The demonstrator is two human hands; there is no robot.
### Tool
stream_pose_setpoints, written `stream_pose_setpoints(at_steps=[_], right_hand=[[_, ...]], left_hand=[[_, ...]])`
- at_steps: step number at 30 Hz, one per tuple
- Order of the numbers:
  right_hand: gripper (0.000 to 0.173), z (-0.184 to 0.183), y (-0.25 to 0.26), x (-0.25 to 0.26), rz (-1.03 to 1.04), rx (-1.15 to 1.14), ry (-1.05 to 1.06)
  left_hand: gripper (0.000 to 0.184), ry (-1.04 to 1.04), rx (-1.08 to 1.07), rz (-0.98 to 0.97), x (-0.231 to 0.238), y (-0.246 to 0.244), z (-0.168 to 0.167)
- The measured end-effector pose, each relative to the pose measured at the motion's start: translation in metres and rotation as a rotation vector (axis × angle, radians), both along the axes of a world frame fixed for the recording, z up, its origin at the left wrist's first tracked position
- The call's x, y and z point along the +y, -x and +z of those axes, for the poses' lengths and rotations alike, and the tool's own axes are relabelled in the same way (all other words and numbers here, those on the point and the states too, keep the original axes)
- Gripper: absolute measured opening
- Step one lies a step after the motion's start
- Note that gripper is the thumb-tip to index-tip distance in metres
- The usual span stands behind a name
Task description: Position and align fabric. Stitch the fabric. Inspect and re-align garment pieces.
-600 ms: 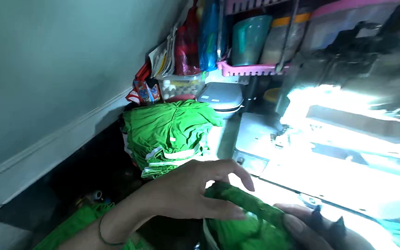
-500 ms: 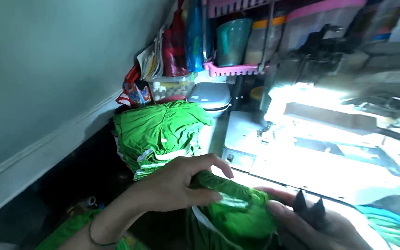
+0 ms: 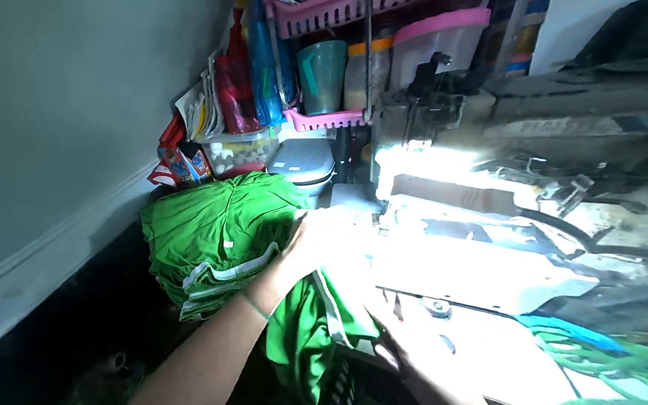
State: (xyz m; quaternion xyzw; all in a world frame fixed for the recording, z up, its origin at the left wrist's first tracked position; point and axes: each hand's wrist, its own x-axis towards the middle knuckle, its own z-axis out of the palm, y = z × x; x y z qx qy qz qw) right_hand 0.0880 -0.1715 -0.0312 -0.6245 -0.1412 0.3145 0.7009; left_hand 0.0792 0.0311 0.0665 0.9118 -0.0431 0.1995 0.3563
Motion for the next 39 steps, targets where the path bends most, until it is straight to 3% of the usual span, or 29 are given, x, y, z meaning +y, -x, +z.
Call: stream_pose_setpoints(at_steps=[2,4,8,10,12,15,17,21,24,26,28,30,32,35,39], right_hand=[[0.018,-0.002,-0.014,-0.008,-0.066,0.082,-0.008],[0.025,0.007,-0.026,-0.008,-0.190,0.183,-0.057],[0.029,0.017,-0.040,-0.003,-0.292,0.287,-0.195],[0.027,0.014,-0.041,0.001,-0.292,0.332,-0.249],[0.026,0.007,-0.039,0.000,-0.287,0.334,-0.279],[0.018,0.004,-0.035,-0.017,-0.248,0.163,-0.216],[0.025,0.007,-0.036,-0.033,-0.262,-0.007,-0.070],[0.017,0.040,-0.046,-0.039,-0.392,-0.373,0.167],[0.017,0.087,-0.051,-0.012,-0.292,-0.785,0.381],[0.019,0.071,-0.069,0.005,-0.207,-1.157,0.283],[0.018,0.064,-0.065,0.020,-0.078,-1.130,0.209],[0.010,0.077,-0.034,0.020,0.174,-0.810,0.145],[0.020,0.079,0.000,0.004,0.344,-0.770,0.064],[0.026,0.085,0.050,-0.021,0.394,-0.866,0.086],[0.024,0.082,0.087,-0.051,0.240,-0.830,0.051]], left_hand=[[0.017,-0.120,0.047,-0.024,-0.009,-0.020,0.004],[0.021,-0.232,0.223,0.046,-0.023,-0.056,0.023],[0.028,-0.057,0.271,0.095,-0.036,-0.070,0.032],[0.030,-0.079,0.350,0.118,-0.040,-0.070,0.044],[0.026,-0.083,0.239,0.090,-0.036,-0.063,0.032],[0.022,-0.197,-0.013,0.059,-0.021,-0.048,-0.005],[0.019,-0.417,-0.190,-0.012,-0.022,-0.033,-0.013],[0.042,-0.765,-0.245,-0.162,-0.009,0.017,-0.040],[0.022,-0.786,-0.204,-0.009,0.027,0.067,-0.024],[0.021,-0.777,-0.232,0.113,0.049,0.102,0.010],[0.029,-0.802,-0.263,0.205,0.063,0.140,0.043],[0.034,-0.780,-0.274,0.251,0.071,0.169,0.054],[0.040,-0.720,-0.222,0.234,0.060,0.180,0.035],[0.059,-0.618,-0.160,0.075,0.004,0.159,-0.011],[0.018,-0.520,-0.346,-0.037,-0.043,0.096,-0.061]])
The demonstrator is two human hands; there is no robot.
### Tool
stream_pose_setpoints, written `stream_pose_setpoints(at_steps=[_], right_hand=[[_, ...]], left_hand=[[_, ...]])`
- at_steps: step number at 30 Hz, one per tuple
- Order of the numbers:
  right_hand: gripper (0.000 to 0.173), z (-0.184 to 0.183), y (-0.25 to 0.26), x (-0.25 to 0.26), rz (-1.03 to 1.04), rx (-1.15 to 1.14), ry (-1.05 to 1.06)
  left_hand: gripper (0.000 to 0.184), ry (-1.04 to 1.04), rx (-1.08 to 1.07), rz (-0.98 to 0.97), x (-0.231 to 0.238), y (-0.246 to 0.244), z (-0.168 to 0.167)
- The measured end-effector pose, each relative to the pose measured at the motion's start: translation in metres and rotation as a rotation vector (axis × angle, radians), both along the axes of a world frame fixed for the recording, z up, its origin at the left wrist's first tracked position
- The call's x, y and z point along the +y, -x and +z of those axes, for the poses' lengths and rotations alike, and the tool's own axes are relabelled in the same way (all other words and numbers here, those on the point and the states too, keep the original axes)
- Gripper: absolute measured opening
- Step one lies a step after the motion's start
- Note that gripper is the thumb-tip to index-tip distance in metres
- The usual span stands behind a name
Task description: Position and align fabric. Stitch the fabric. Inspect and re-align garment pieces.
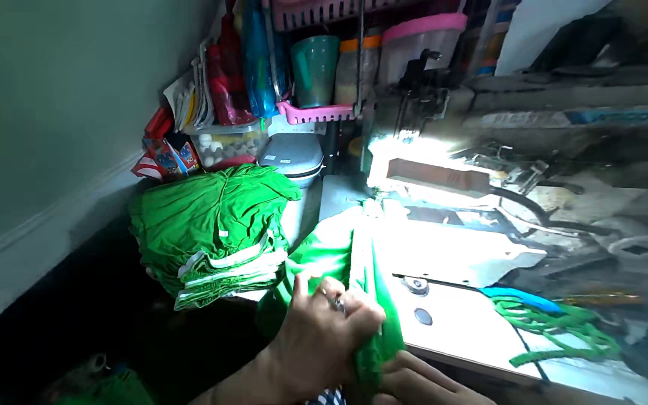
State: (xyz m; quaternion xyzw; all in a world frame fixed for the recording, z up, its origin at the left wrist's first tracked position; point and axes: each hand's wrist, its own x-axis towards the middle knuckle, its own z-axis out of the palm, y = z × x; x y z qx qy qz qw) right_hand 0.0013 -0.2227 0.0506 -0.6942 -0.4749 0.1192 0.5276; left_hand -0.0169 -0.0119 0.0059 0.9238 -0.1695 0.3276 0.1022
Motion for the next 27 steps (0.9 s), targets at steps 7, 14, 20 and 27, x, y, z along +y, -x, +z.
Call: stream_pose_setpoints(at_steps=[7,14,20,27], right_hand=[[0.026,-0.077,-0.017,-0.018,-0.200,0.047,-0.048],[0.022,-0.100,-0.064,0.011,-0.429,-0.006,-0.149],[0.028,-0.105,-0.108,0.039,-0.589,0.068,0.026],[0.025,-0.079,-0.142,0.053,-0.466,0.252,-0.128]], left_hand=[[0.013,-0.208,-0.173,0.093,0.055,-0.063,-0.013],[0.008,-0.180,-0.169,0.124,0.069,-0.088,0.021],[0.046,-0.141,0.256,0.246,0.066,-0.108,0.062],[0.054,-0.347,0.851,0.284,0.087,-0.119,0.109]])
